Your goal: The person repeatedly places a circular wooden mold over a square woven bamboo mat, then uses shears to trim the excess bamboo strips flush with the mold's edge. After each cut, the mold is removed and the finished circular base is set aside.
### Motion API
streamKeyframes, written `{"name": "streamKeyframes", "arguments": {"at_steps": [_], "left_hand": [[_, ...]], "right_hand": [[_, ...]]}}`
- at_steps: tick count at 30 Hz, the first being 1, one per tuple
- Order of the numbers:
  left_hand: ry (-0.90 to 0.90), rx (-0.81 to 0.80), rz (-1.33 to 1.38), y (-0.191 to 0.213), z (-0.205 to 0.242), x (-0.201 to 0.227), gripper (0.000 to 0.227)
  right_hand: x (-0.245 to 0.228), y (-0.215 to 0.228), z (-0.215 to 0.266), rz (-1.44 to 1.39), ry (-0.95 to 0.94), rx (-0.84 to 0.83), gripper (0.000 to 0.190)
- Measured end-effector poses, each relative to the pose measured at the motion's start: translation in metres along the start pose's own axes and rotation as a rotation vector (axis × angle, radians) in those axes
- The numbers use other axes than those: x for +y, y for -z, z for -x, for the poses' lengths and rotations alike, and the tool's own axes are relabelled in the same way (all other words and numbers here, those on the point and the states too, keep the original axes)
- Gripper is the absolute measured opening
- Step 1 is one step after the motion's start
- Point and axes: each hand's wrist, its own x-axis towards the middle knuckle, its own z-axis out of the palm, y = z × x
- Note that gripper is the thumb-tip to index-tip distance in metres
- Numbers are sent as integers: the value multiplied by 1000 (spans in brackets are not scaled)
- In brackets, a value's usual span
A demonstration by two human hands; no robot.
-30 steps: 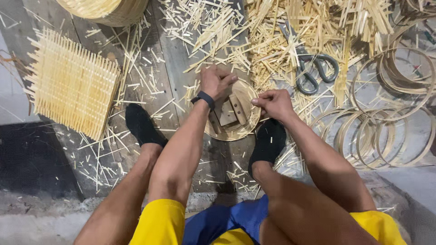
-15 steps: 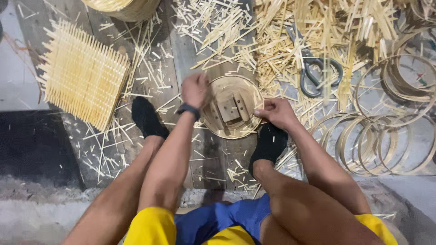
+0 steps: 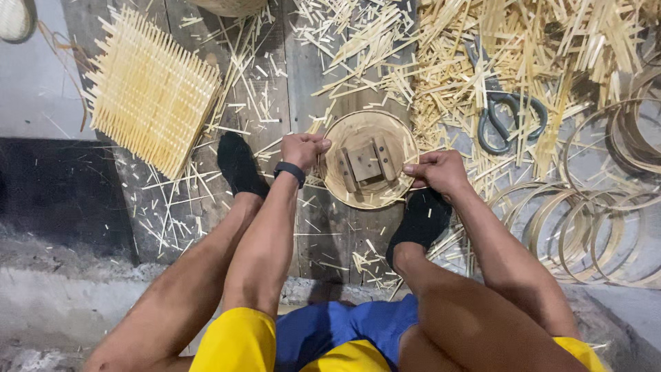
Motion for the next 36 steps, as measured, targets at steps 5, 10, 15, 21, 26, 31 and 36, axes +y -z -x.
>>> {"name": "streamKeyframes", "arguments": {"at_steps": [5, 10, 15, 21, 26, 31, 36], "left_hand": [[-105, -1, 408, -10, 22, 6, 38], [101, -440, 983, -19, 92, -8, 40], [219, -268, 974, -45, 110, -29, 31], [258, -220, 922, -50, 107, -35, 32], [184, -330, 1166, -71, 133, -44, 37], [201, -249, 1115, -86, 129, -47, 39], [38, -169, 715, -26, 121, -11, 35]], "right_hand": [[-21, 2, 29, -242, 85, -57, 20], [-19, -6, 41, -294, 23, -128, 19], [-7, -17, 21, -61, -9, -42, 19], [-5, -20, 25, -164, 32, 11, 20], [4, -32, 34, -275, 57, -74, 23], [18, -41, 29, -218, 89, 10, 21], [-12, -34, 39, -56, 65, -23, 39]]}}
